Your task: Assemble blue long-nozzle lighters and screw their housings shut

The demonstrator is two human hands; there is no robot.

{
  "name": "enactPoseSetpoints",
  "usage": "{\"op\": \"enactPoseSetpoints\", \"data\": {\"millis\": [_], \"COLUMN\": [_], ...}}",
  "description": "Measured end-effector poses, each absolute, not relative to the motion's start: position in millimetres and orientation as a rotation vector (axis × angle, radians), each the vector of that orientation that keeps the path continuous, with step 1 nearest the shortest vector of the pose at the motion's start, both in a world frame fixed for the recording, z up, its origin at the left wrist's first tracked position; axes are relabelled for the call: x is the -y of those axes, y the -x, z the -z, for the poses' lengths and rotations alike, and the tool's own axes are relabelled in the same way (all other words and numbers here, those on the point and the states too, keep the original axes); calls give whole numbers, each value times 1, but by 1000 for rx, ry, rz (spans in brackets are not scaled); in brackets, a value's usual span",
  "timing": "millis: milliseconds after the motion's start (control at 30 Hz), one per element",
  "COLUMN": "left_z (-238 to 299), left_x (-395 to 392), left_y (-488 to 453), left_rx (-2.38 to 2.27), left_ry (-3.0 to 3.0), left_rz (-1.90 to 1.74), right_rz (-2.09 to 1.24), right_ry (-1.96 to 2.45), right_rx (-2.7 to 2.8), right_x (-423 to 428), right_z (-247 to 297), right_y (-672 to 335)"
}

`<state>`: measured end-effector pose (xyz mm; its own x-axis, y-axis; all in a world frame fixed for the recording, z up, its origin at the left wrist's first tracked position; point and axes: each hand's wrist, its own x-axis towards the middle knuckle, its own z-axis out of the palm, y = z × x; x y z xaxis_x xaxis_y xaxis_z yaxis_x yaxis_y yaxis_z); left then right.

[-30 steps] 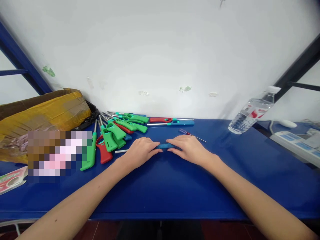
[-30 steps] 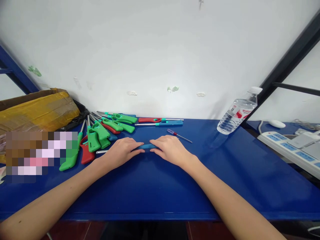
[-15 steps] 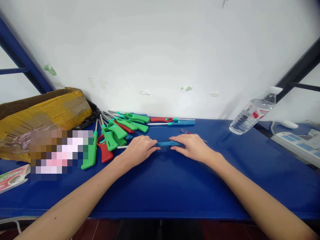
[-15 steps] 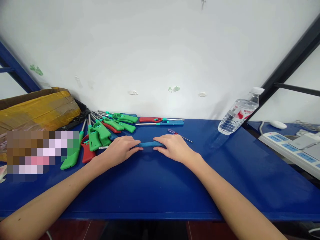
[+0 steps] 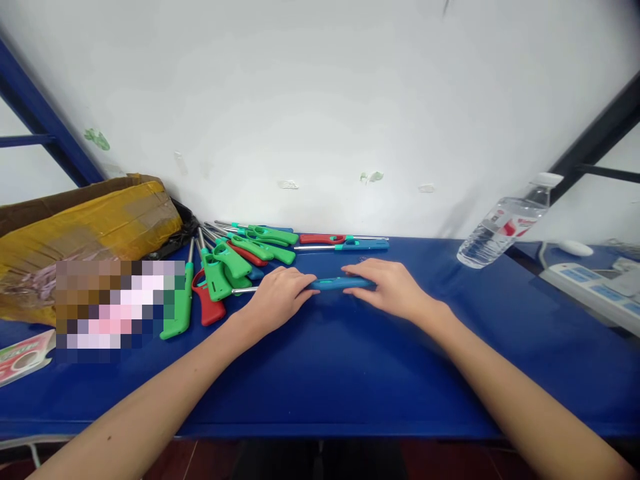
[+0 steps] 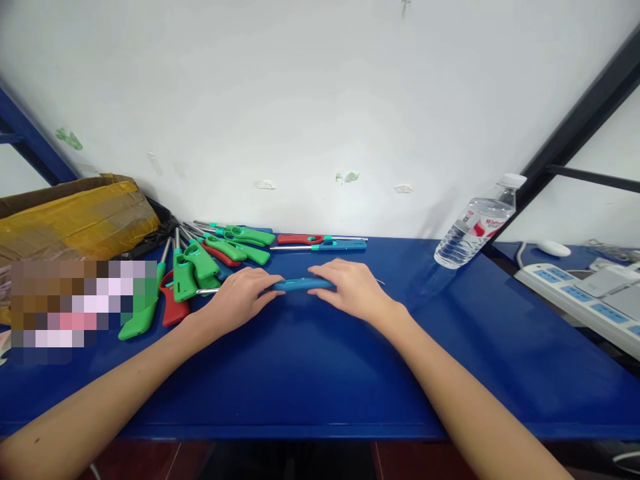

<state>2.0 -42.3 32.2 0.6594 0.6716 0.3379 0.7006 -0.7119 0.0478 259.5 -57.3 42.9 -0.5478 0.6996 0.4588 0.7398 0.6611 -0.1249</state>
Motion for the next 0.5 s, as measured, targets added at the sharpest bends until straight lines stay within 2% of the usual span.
{"op": "enactPoseSetpoints", "data": {"millis": [267,500], "left_z": [-33,-29], "left_x": [43,43], "left_y": [-1,-2], "left_rx": [1219,1211], "left_ry": [2792,2785], "left_rz": [485,453], "right_rz": [-57,-37], "right_ry": [1054,1154], "right_rx": [2445,2420], "right_x": [49,46], "right_z": [-54,-47], "right_y": [-278,-280]}}
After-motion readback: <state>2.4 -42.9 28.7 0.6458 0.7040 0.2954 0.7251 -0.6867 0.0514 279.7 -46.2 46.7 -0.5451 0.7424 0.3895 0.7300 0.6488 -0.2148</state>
